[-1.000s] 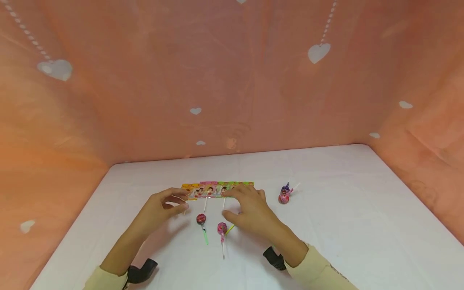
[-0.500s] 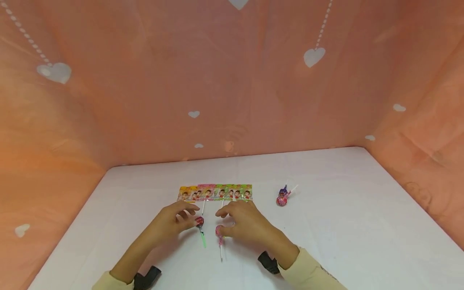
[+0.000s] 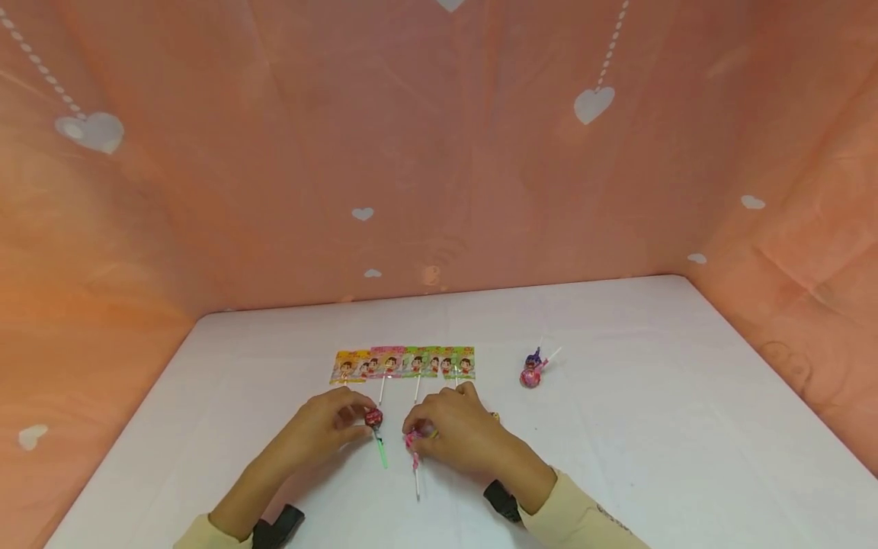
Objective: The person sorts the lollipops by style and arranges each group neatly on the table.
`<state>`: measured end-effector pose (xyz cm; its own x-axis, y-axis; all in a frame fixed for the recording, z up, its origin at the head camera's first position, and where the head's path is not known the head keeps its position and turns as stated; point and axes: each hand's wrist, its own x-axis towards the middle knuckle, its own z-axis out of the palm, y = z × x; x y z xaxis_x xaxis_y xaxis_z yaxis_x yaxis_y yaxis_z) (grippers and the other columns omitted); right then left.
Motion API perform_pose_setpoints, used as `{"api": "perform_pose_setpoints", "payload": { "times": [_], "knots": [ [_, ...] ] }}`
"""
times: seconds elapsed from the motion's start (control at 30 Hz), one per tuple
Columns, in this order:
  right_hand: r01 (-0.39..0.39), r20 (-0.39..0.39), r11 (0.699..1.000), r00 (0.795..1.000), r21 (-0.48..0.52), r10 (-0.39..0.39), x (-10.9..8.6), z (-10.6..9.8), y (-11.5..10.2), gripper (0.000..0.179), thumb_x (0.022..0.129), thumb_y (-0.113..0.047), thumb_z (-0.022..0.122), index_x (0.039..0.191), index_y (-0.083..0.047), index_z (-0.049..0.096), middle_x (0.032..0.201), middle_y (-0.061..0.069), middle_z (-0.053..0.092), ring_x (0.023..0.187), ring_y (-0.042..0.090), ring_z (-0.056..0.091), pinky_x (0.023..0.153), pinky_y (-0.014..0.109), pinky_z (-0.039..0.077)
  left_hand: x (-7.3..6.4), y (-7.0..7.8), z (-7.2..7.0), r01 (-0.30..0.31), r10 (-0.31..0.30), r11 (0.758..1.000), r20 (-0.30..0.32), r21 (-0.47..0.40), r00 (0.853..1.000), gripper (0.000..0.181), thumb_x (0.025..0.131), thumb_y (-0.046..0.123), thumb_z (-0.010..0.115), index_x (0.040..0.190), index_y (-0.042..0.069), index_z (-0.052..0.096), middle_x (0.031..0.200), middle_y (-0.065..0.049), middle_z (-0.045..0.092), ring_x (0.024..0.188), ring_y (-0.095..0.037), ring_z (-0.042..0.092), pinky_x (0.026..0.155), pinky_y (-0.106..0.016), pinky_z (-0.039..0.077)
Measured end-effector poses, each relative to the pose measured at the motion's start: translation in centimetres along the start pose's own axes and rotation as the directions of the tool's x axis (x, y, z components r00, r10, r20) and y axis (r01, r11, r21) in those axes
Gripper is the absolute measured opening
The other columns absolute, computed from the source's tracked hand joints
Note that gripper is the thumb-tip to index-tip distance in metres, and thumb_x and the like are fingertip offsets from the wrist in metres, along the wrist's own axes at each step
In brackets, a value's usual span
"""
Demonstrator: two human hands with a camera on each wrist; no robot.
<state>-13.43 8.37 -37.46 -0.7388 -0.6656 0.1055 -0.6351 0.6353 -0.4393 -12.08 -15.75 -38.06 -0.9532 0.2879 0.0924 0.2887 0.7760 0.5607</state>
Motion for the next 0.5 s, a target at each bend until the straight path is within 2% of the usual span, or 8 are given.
{"api": "perform_pose_setpoints", "payload": {
  "times": [0.2, 0.5],
  "knots": [
    [-0.008, -0.01, 1.0, 1.0, -0.012, 0.008, -0.02, 0.04, 0.0, 0.013, 0.086, -0.033, 0.076, 0.099, -0.031, 0.074, 0.095, -0.02, 0.069, 0.093, 0.003, 0.057, 0.092, 0.043, 0.029, -0.01, 0.34, 0.22, 0.031, -0.03, 0.998, -0.011, 0.055, 0.999, 0.025, 0.08, 0.016, 0.081, 0.102, 0.016, 0.07, 0.089, 0.005, 0.065, 0.082, -0.011, 0.057, 0.076, -0.035, 0.047],
    [-0.036, 0.011, 0.999, 0.999, 0.022, 0.036, 0.1, 0.02, 0.36, 0.016, 0.085, -0.034, 0.077, 0.1, -0.027, 0.075, 0.09, -0.021, 0.07, 0.092, 0.001, 0.06, 0.09, 0.043, 0.028, 0.2, 0.12, 0.66, 0.061, -0.057, 0.995, -0.042, 0.084, 0.997, 0.025, 0.08, 0.018, 0.082, 0.102, 0.02, 0.07, 0.093, 0.004, 0.069, 0.08, -0.01, 0.054, 0.076, -0.037, 0.045]
  ]
}}
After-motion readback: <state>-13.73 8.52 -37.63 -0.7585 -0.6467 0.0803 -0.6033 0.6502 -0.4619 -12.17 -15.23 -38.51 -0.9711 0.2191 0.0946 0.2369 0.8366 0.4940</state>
